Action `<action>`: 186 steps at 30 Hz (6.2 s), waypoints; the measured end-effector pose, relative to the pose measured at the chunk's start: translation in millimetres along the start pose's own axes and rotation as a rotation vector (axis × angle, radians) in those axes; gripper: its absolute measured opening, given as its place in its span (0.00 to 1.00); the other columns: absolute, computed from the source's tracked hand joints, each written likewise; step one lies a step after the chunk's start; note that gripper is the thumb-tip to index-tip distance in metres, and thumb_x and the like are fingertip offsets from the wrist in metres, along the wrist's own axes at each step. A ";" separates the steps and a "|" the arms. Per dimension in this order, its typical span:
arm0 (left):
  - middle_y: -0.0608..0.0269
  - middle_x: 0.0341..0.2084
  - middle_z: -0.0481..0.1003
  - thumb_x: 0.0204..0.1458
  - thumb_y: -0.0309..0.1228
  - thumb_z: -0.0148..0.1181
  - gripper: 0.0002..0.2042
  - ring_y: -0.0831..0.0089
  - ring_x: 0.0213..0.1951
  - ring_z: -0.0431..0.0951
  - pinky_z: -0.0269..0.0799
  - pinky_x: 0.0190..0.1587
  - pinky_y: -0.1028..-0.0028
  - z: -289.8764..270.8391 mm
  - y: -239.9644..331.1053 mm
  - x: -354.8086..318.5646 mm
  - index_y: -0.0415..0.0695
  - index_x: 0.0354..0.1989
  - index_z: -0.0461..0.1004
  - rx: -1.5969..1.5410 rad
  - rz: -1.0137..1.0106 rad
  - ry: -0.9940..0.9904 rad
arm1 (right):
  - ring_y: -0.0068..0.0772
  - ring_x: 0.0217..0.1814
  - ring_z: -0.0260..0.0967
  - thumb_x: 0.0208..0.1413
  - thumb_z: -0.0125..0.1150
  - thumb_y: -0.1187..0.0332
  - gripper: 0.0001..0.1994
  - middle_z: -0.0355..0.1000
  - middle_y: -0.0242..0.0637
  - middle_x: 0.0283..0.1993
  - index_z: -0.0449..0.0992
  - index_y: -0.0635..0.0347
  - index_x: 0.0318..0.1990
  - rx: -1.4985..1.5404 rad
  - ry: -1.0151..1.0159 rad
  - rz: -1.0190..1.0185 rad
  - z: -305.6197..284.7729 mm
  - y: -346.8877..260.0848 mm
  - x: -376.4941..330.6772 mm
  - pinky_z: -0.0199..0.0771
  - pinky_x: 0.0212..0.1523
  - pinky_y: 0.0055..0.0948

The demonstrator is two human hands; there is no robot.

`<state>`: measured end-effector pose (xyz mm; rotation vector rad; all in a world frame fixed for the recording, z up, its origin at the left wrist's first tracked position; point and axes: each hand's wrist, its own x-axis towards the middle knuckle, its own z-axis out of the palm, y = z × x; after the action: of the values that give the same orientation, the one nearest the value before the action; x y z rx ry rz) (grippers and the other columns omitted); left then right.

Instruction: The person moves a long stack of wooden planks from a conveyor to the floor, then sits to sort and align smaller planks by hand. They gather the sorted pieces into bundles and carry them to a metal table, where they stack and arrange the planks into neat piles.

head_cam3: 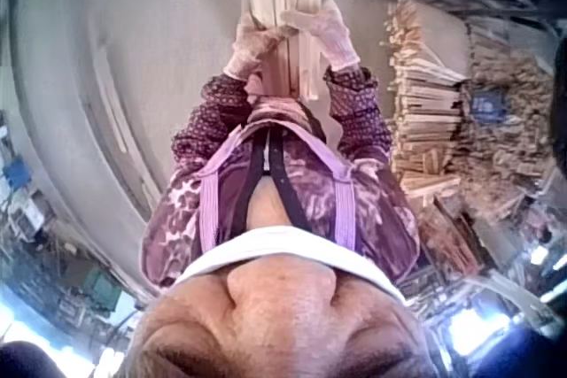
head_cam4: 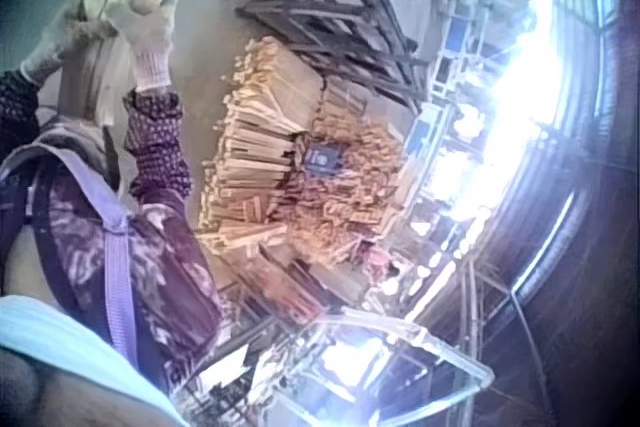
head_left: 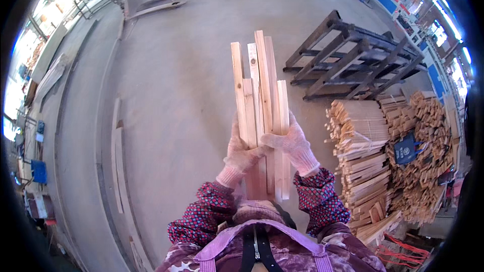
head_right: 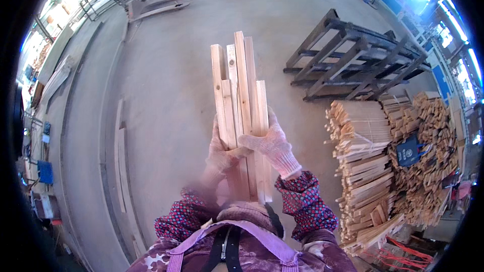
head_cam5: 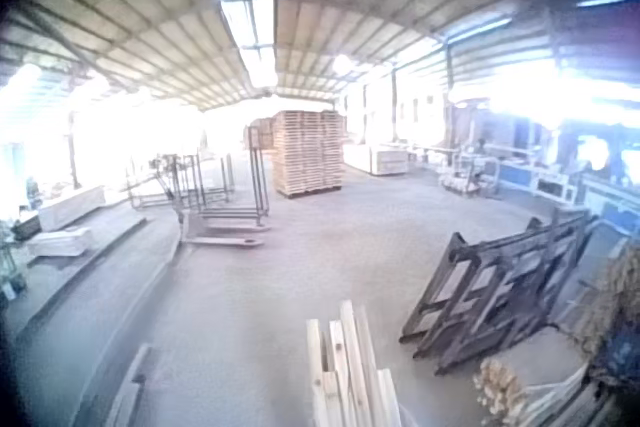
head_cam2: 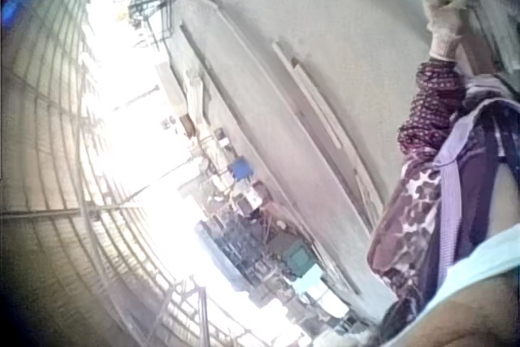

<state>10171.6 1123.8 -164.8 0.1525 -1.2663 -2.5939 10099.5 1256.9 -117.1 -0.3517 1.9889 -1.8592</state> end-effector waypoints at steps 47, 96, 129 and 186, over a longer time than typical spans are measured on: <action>0.67 0.41 0.75 0.37 0.37 0.75 0.38 0.76 0.41 0.75 0.74 0.45 0.73 -86.6 78.7 1149.2 0.40 0.60 0.68 0.158 -0.420 -0.463 | 0.25 0.40 0.75 0.48 0.71 0.59 0.30 0.76 0.34 0.42 0.73 0.67 0.56 0.383 0.219 0.049 -152.2 -100.5 1050.3 0.78 0.40 0.26; 0.61 0.57 0.70 0.37 0.15 0.64 0.46 0.70 0.59 0.71 0.68 0.61 0.66 174.3 -121.5 2067.7 0.40 0.71 0.52 0.277 -0.249 -0.427 | 0.22 0.44 0.74 0.47 0.74 0.73 0.31 0.75 0.32 0.46 0.69 0.63 0.60 0.362 0.409 -0.091 -607.6 -205.1 1898.2 0.78 0.44 0.24; 0.64 0.57 0.70 0.34 0.20 0.77 0.48 0.71 0.58 0.72 0.72 0.60 0.65 393.5 -308.2 2664.0 0.44 0.68 0.55 0.185 -0.396 -0.626 | 0.26 0.51 0.73 0.43 0.73 0.78 0.31 0.76 0.32 0.49 0.69 0.63 0.58 0.134 0.586 -0.009 -1012.0 -286.5 2412.7 0.76 0.54 0.31; 0.59 0.54 0.72 0.42 0.24 0.68 0.36 0.68 0.54 0.75 0.73 0.57 0.67 703.4 -599.3 3754.8 0.39 0.63 0.61 0.426 -0.539 -0.614 | 0.27 0.52 0.73 0.44 0.76 0.66 0.40 0.74 0.38 0.53 0.62 0.66 0.65 0.116 0.711 0.113 -1601.2 -333.2 3378.9 0.75 0.54 0.29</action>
<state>6306.6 1005.0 -143.9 -0.2961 -2.2601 -2.8697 6346.6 1172.8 -102.8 0.5218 2.2309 -2.2055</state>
